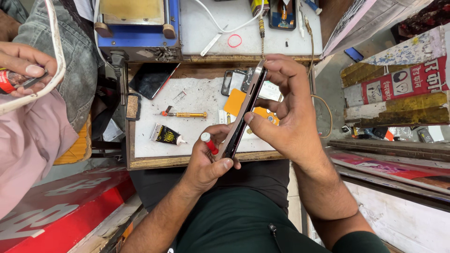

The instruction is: The person applies adhesive along the edges of a disassembled smartphone using a red-tipped applicator, then presses the back cover onto the phone. The person also handles a second phone and uses a screwdriver on its internal components.

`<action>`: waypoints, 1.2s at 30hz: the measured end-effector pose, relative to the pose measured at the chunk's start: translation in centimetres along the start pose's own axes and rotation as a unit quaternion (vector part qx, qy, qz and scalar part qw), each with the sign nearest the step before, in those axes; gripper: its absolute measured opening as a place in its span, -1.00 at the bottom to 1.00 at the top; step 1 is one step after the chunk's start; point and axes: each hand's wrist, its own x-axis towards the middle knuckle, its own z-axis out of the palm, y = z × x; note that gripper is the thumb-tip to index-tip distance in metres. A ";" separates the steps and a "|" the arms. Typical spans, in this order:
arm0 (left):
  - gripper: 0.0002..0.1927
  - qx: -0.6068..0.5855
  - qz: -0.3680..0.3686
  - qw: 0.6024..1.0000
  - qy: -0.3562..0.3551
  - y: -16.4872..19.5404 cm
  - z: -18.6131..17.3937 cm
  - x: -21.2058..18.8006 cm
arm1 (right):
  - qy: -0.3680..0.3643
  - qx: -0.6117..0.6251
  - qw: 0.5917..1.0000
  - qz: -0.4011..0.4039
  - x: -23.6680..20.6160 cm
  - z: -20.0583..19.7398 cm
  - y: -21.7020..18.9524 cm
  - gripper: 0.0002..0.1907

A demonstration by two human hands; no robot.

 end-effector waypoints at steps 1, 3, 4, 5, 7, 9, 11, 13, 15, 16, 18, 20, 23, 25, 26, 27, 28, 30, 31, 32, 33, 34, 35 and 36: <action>-0.27 -0.009 0.001 1.000 0.000 0.0 0.0 0.0 | 0.000 0.000 1.000 0.004 -0.1 0.0 0.0 -0.25; -0.29 -0.017 0.008 1.000 -0.005 -0.1 0.0 0.0 | 0.001 -0.002 1.000 0.003 0.0 0.0 0.0 -0.26; -0.29 -0.020 0.008 1.000 -0.007 -0.1 0.0 0.0 | -0.005 -0.006 1.000 0.001 0.1 -0.1 0.0 -0.26; -0.30 -0.023 0.007 1.000 -0.006 -0.2 0.0 0.0 | -0.012 -0.010 1.000 0.002 0.1 -0.2 -0.1 -0.27; -0.30 -0.016 0.007 1.000 -0.007 -0.2 -0.1 -0.1 | -0.020 -0.011 1.000 -0.001 0.4 -0.3 -0.1 -0.29; -0.30 -0.012 0.008 1.000 -0.010 -0.3 -0.1 -0.2 | -0.021 -0.010 1.000 0.002 0.5 -0.4 -0.2 -0.30; -0.31 -0.011 0.014 1.000 -0.011 -0.4 -0.2 -0.2 | -0.025 -0.013 1.000 0.011 0.6 -0.4 -0.4 -0.31; -0.31 -0.014 0.016 1.000 -0.010 -0.5 -0.3 -0.2 | -0.029 -0.023 0.999 0.017 0.8 -0.5 -0.5 -0.30; -0.31 -0.019 0.020 1.000 -0.014 -0.7 -0.4 -0.1 | -0.031 -0.035 0.999 0.021 0.9 -0.6 -0.6 -0.28; -0.32 -0.022 0.023 0.999 -0.019 -0.7 -0.4 -0.1 | -0.033 -0.044 0.998 0.009 0.9 -0.6 -0.7 -0.29; -0.31 -0.028 0.027 0.999 -0.021 -0.8 -0.4 -0.1 | -0.037 -0.058 0.998 -0.010 1.1 -0.5 -0.8 -0.30; -0.29 -0.033 0.028 0.999 -0.020 -0.8 -0.4 -0.1 | -0.036 -0.071 0.997 -0.021 1.2 -0.3 -1.0 -0.31; -0.24 -0.046 0.020 0.999 -0.009 -0.6 -0.5 -0.2 | -0.040 -0.111 0.993 -0.006 1.5 -0.4 -1.9 -0.29; -0.21 -0.048 0.015 0.999 -0.010 -0.4 -0.5 -0.2 | -0.048 -0.155 0.987 0.006 1.9 -0.6 -2.6 -0.26; -0.19 -0.049 0.013 0.999 -0.010 -0.3 -0.5 -0.2 | -0.054 -0.182 0.982 0.008 2.1 -0.7 -3.1 -0.23; -0.18 -0.053 0.008 0.999 -0.008 -0.2 -0.5 -0.2 | -0.059 -0.209 0.976 0.012 2.4 -0.8 -3.5 -0.20; -0.17 -0.057 0.002 0.998 -0.005 -0.1 -0.5 -0.2 | -0.070 -0.236 0.969 -0.011 2.7 -0.9 -3.9 -0.22; -0.15 -0.065 -0.005 0.998 -0.001 0.1 -0.5 -0.2 | -0.091 -0.287 0.952 -0.056 3.6 -1.1 -4.6 -0.25; -0.14 -0.070 -0.006 0.998 0.000 0.1 -0.5 -0.2 | -0.101 -0.301 0.947 -0.055 4.0 -1.1 -4.9 -0.27; -0.13 -0.075 -0.009 0.997 0.002 0.1 -0.5 -0.2 | -0.110 -0.315 0.941 -0.053 4.2 -1.1 -5.2 -0.28; -0.12 -0.081 -0.011 0.997 0.002 0.1 -0.5 -0.2 | -0.118 -0.329 0.935 -0.051 4.5 -1.1 -5.4 -0.29; -0.11 -0.088 -0.012 0.996 0.002 0.0 -0.5 -0.2 | -0.127 -0.331 0.932 -0.076 4.8 -1.2 -5.5 -0.33; -0.10 -0.095 -0.014 0.995 0.003 0.0 -0.5 -0.2 | -0.137 -0.333 0.928 -0.100 5.2 -1.2 -5.5 -0.37; -0.11 -0.105 -0.018 0.994 0.002 0.0 -0.5 -0.2 | -0.148 -0.333 0.923 -0.124 5.6 -1.3 -5.4 -0.40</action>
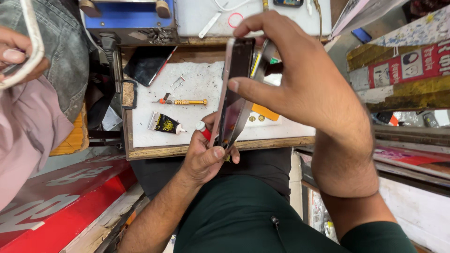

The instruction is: The person applies adhesive along the edges of a disassembled smartphone using a red-tipped applicator, then presses the back cover onto the phone. The person also handles a second phone and uses a screwdriver on its internal components.

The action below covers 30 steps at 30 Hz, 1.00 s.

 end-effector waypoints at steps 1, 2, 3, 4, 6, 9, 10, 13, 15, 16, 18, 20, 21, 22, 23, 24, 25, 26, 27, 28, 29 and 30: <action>-0.11 -0.010 -0.004 1.000 -0.001 0.0 0.0 0.0 | -0.002 -0.005 1.000 -0.009 0.3 0.0 0.2 -0.41; -0.11 -0.020 -0.009 1.000 -0.001 -0.1 0.0 -0.1 | -0.004 -0.011 1.000 -0.018 0.5 0.1 0.5 -0.42; -0.11 -0.027 -0.010 1.000 -0.004 0.0 0.0 -0.1 | -0.006 -0.017 0.999 -0.027 0.8 0.2 0.7 -0.43; -0.12 -0.034 -0.011 0.999 -0.007 -0.1 0.1 -0.1 | -0.010 -0.016 0.999 -0.036 1.1 0.1 1.0 -0.46; -0.11 -0.050 -0.014 0.999 -0.008 0.0 0.4 -0.1 | -0.019 -0.019 0.999 -0.044 1.5 0.1 1.5 -0.51; -0.09 -0.063 -0.013 0.998 -0.003 0.2 0.9 0.1 | -0.028 -0.040 0.998 -0.031 2.5 0.5 2.0 -0.52; -0.10 -0.062 -0.014 0.998 0.002 0.3 1.2 0.2 | -0.022 -0.052 0.998 -0.034 2.7 0.6 2.1 -0.53; -0.11 -0.076 -0.015 0.997 0.004 0.5 1.7 0.2 | -0.012 -0.081 0.996 -0.032 3.2 1.2 2.2 -0.55; -0.09 -0.084 -0.013 0.996 -0.001 0.7 1.8 0.2 | -0.015 -0.091 0.996 -0.022 3.5 1.5 2.3 -0.57; -0.07 -0.086 -0.013 0.996 -0.004 0.7 1.9 0.1 | -0.017 -0.096 0.995 -0.018 3.7 1.7 2.3 -0.58; -0.03 -0.090 -0.013 0.996 -0.006 0.8 2.1 0.0 | -0.020 -0.106 0.994 -0.012 3.9 1.8 2.3 -0.61; 0.01 -0.095 -0.011 0.995 -0.009 0.8 2.2 -0.1 | -0.015 -0.115 0.993 -0.011 4.2 2.0 2.3 -0.59; 0.02 -0.097 -0.010 0.995 -0.008 0.8 2.3 -0.1 | -0.013 -0.119 0.993 -0.010 4.2 2.1 2.2 -0.59; 0.02 -0.100 -0.010 0.995 -0.007 0.8 2.4 -0.1 | -0.015 -0.124 0.992 -0.011 4.2 2.0 2.2 -0.59; 0.03 -0.102 -0.009 0.995 -0.006 0.8 2.5 -0.1 | -0.016 -0.129 0.991 -0.012 4.3 2.0 2.2 -0.59; 0.03 -0.101 -0.009 0.995 -0.007 0.8 2.6 -0.1 | -0.018 -0.135 0.991 -0.014 4.3 1.9 2.2 -0.59; 0.04 -0.099 -0.010 0.995 -0.007 0.8 2.7 -0.1 | -0.023 -0.135 0.990 -0.013 4.3 1.8 2.3 -0.59; 0.05 -0.099 -0.010 0.995 -0.006 0.9 2.9 -0.1 | -0.029 -0.135 0.990 -0.012 4.4 1.7 2.3 -0.60; 0.03 -0.094 -0.005 0.996 -0.003 0.9 3.0 -0.2 | -0.035 -0.136 0.990 -0.011 4.4 1.7 2.4 -0.60; 0.01 -0.089 0.000 0.996 -0.001 0.9 3.2 -0.2 | -0.037 -0.133 0.990 -0.011 4.4 1.6 2.5 -0.61; 0.00 -0.084 0.005 0.996 0.001 0.9 3.3 -0.3 | -0.040 -0.130 0.991 -0.011 4.4 1.5 2.5 -0.61; -0.04 -0.074 0.013 0.997 0.006 0.9 3.5 -0.4 | -0.043 -0.127 0.991 -0.011 4.4 1.3 2.6 -0.62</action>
